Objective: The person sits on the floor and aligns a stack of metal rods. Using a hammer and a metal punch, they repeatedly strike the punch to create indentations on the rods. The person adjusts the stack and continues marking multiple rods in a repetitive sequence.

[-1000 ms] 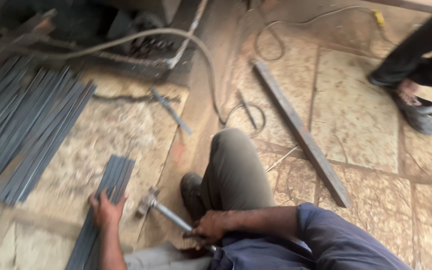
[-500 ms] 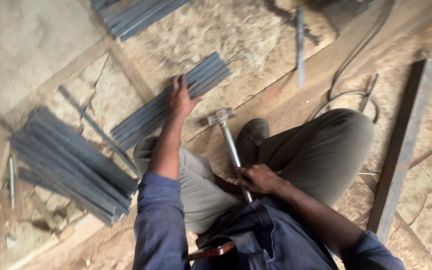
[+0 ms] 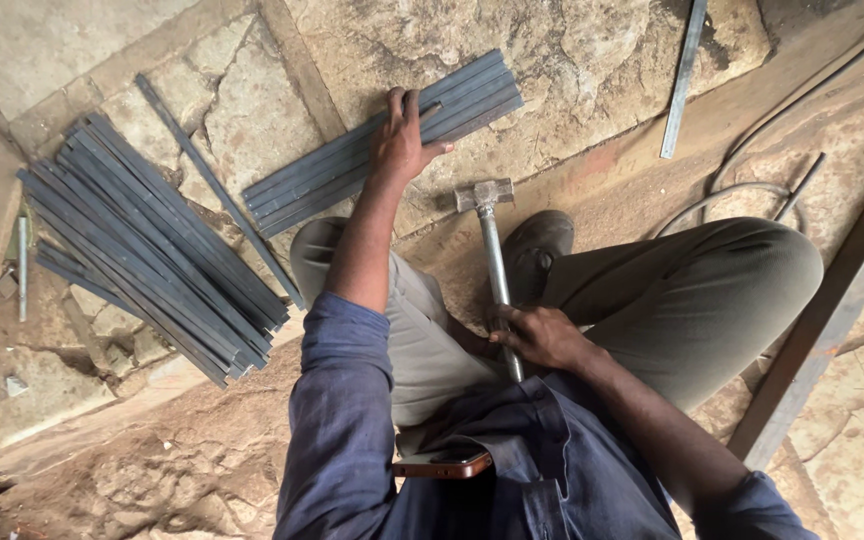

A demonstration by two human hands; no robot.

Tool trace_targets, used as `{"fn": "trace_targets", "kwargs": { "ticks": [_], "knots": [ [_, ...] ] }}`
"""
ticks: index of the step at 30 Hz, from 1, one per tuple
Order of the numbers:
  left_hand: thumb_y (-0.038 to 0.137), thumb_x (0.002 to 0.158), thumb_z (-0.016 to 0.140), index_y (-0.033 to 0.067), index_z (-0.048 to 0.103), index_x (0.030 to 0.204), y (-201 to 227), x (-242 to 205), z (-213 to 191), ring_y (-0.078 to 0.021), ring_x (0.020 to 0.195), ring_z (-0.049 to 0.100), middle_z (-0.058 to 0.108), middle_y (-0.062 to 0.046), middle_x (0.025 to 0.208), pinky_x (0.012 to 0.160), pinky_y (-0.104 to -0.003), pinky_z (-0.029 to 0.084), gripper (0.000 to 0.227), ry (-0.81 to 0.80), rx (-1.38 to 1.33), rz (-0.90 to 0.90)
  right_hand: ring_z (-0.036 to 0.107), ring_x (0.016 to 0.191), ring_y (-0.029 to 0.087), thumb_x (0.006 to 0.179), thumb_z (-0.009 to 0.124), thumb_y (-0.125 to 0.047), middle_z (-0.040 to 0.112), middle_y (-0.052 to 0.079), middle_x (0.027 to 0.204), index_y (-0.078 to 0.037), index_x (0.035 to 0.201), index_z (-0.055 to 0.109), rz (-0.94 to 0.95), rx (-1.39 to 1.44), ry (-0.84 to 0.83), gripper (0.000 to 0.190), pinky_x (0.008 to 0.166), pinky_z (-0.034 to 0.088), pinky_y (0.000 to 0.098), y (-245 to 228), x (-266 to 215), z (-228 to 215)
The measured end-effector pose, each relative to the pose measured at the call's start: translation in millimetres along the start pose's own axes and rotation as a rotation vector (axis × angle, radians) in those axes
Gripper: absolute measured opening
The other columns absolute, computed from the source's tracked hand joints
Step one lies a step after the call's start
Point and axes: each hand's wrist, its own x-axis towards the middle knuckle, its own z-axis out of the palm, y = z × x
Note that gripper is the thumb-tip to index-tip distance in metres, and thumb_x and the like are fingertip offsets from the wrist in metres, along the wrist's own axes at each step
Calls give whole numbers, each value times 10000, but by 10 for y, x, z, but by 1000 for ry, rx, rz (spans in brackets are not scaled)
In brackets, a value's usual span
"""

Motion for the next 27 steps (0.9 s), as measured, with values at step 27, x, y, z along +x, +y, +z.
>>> {"fn": "trace_targets", "kwargs": {
  "ticks": [27],
  "knots": [
    [545, 705, 931, 89, 180, 1578, -604, -557, -173, -471, 1374, 470, 93, -243, 1671, 1116, -552, 461, 1239, -268, 9, -159, 689, 1076, 393, 981, 510, -571, 719, 197, 1166, -142, 1434, 540, 14, -49, 18, 625, 949, 529, 504, -25, -66, 62]
  ]
}}
